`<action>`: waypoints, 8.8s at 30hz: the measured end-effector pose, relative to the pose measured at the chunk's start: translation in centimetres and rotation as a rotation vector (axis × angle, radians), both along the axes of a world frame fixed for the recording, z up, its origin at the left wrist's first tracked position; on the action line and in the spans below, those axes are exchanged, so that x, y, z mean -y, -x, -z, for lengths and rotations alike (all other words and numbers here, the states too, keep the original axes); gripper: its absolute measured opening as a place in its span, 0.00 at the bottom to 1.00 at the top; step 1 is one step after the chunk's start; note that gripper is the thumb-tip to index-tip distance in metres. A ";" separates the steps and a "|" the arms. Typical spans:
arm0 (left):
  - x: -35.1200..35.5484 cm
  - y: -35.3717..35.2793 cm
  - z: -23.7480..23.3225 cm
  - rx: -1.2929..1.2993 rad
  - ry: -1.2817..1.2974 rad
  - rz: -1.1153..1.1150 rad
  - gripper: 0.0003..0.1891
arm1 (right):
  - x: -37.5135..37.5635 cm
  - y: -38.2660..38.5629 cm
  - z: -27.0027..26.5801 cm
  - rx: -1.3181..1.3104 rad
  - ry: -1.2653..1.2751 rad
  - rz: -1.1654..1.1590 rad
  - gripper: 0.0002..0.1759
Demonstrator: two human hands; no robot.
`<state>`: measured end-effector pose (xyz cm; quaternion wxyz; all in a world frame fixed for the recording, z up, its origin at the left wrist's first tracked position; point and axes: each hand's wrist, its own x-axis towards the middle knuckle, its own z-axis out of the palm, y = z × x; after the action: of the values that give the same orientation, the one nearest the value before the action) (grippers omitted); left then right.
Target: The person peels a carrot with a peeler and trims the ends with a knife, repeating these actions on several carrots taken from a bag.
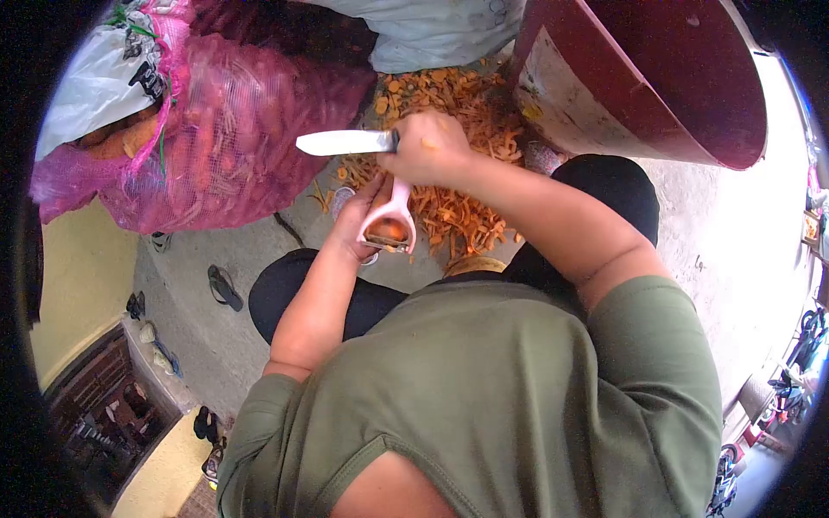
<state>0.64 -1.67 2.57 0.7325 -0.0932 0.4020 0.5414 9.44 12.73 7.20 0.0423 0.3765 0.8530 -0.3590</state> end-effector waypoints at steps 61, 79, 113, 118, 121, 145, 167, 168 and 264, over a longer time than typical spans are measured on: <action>0.1 -0.3 -0.6 0.056 0.032 -0.014 0.18 | -7.6 -1.1 3.8 0.036 -0.175 0.346 0.17; -0.4 -0.7 0.2 0.132 0.033 -0.065 0.19 | 0.2 -0.3 0.8 -0.074 -0.125 -0.112 0.14; 0.3 0.7 2.0 -0.368 0.149 0.041 0.09 | -12.7 -8.7 22.0 0.093 0.091 0.558 0.20; 0.0 1.7 1.0 -0.456 0.124 0.077 0.07 | -12.8 -6.2 20.9 0.433 -0.138 0.332 0.18; -0.7 2.6 0.4 -0.390 0.152 0.023 0.06 | -14.5 -3.1 20.7 0.506 -0.118 0.194 0.19; -1.0 6.1 1.1 -0.270 0.244 -0.091 0.09 | -20.1 5.1 32.7 0.546 -0.343 -0.294 0.13; -0.3 -1.1 -5.2 -0.197 -0.073 -0.249 0.19 | -0.6 -0.7 1.2 -0.346 1.272 0.437 0.27; 0.3 -1.0 -6.3 -0.199 -0.026 -0.192 0.19 | -1.6 -1.2 0.6 -0.354 1.186 0.480 0.28; -0.1 0.0 -2.1 -0.317 -0.230 0.100 0.22 | -6.3 -1.7 1.7 -0.014 0.236 0.263 0.33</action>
<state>0.68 -1.54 4.72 0.6918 0.0973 0.4519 0.5547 11.16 19.03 5.55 0.0329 0.4745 0.7486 -0.4619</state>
